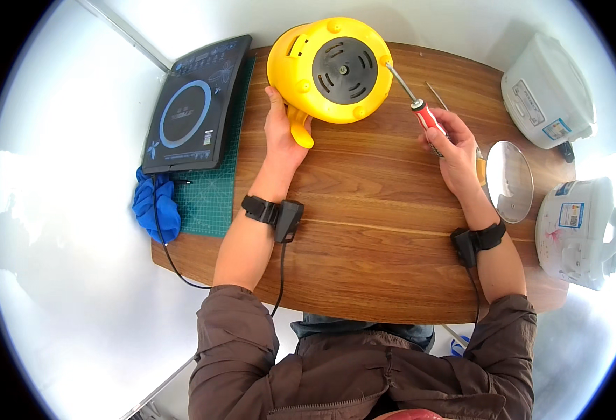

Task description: The person uses a screwdriver to remove screws from the lid and base of a yellow electric pot. They remove the lid, then unscrew the bottom plate to expose the internal heating element and wiring.

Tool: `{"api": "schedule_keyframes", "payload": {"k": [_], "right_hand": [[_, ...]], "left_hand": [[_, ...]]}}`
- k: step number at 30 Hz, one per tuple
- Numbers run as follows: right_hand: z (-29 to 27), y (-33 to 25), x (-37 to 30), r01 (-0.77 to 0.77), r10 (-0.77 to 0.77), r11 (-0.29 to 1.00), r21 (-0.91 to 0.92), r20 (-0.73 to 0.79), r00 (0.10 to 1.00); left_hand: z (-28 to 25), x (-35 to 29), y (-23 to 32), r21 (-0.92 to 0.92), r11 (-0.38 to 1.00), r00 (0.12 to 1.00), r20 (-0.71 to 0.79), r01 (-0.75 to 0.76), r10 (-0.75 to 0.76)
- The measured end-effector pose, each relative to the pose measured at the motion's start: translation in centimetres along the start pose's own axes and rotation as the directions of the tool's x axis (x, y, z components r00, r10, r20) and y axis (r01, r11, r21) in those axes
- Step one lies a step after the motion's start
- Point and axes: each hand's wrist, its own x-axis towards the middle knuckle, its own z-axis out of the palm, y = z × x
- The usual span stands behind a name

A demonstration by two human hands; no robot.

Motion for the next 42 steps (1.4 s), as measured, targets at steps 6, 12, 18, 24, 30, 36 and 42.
{"api": "schedule_keyframes", "payload": {"k": [6,12,18,24,30,36,42], "right_hand": [[0.4,-0.4,-0.6,-0.057,0.058,0.994,-0.097,0.001,0.998],[0.2,-0.7,-0.4,-0.046,0.044,0.989,-0.142,-0.015,0.999],[0.4,-0.7,-0.5,0.060,-0.064,0.970,-0.237,-0.010,0.998],[0.2,-0.9,-0.5,0.017,-0.031,0.945,-0.326,-0.037,0.999],[0.3,-0.9,-0.4,-0.008,-0.009,0.939,-0.344,-0.047,0.999],[0.4,-1.2,-0.4,-0.010,-0.009,0.932,-0.362,-0.049,0.999],[0.2,-0.9,-0.3,-0.018,0.000,0.948,-0.319,-0.056,0.998]], "left_hand": [[-1.2,0.5,0.2,0.102,0.994,0.999,0.022,-0.045,0.043],[-0.9,0.6,0.1,0.243,0.945,0.975,0.096,-0.220,0.203],[-0.7,0.2,-0.4,0.362,0.896,0.967,0.083,-0.255,0.242],[-0.3,0.0,-0.4,0.426,0.869,0.966,0.055,-0.252,0.254],[-0.2,-0.2,-0.4,0.448,0.854,0.962,0.055,-0.264,0.269],[-0.5,0.0,-0.4,0.440,0.852,0.958,0.093,-0.284,0.272],[-0.4,0.1,-0.6,0.424,0.862,0.960,0.084,-0.278,0.268]]}}
